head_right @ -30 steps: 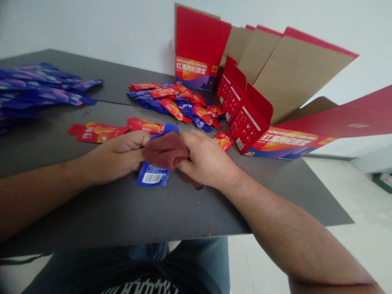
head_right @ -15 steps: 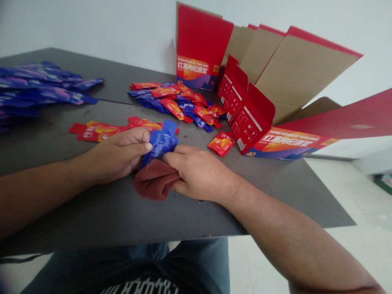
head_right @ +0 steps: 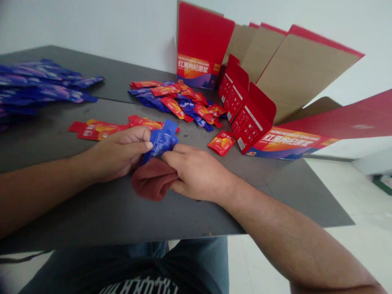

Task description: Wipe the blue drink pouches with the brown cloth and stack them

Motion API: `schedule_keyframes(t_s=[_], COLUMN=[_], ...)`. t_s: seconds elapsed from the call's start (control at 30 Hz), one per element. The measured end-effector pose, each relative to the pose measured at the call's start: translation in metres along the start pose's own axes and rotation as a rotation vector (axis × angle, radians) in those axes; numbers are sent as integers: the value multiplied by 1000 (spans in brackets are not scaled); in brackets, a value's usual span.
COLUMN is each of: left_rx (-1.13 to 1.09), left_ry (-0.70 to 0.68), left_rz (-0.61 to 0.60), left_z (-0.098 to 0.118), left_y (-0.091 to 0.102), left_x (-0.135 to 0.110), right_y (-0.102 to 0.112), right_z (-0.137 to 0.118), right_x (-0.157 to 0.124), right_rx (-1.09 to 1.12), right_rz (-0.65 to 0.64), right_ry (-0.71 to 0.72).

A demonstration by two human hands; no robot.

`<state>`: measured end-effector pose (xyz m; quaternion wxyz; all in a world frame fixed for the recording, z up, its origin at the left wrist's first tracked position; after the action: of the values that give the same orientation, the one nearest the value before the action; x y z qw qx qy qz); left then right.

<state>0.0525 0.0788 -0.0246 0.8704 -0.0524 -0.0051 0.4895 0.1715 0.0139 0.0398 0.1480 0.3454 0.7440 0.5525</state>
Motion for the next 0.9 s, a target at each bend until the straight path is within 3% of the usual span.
schedule_keyframes(t_s=[0.1,0.27,0.33,0.43,0.57,0.63,0.8,0.9], left_rx=[55,53,33,23,5,17,29,-7], left_ry=[-30,14,19,33,-10,-23,11,41], left_rz=[-26,-78,-77,-46,-12,-39,-78,-50], left_z=[3,-1,-2,-3,-1,0,-3,-5], left_y=[-1,-6,-7,-5,0,0,-5,-5], left_x=[-1,-3,-2,-1,0,0,-1,-1], right_y=[-1,39,42,26,-3,-4,35,36], right_z=[1,40,46,31,-2,-2,38,43], right_x=[-1,-4,-6,-2,-1,-2,-3,-3], right_rx=[-18,-68,-46,-7,15,6,-29,-20], right_rz=[-68,223,271,195,-60,-110,183,257], right_ry=[-5,-326,-368,-235,29,36,-262,-291])
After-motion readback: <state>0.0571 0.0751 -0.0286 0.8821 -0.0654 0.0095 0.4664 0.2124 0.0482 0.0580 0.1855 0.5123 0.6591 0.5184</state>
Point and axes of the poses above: each hand's wrist, its own x-axis towards the middle knuckle, its own y-axis out of the back of the hand, z = x × y, the point moved 9 cm from there along x, towards the middle knuckle, and after that the axes turned 3 degrees about -z, right-handed, at the moved point
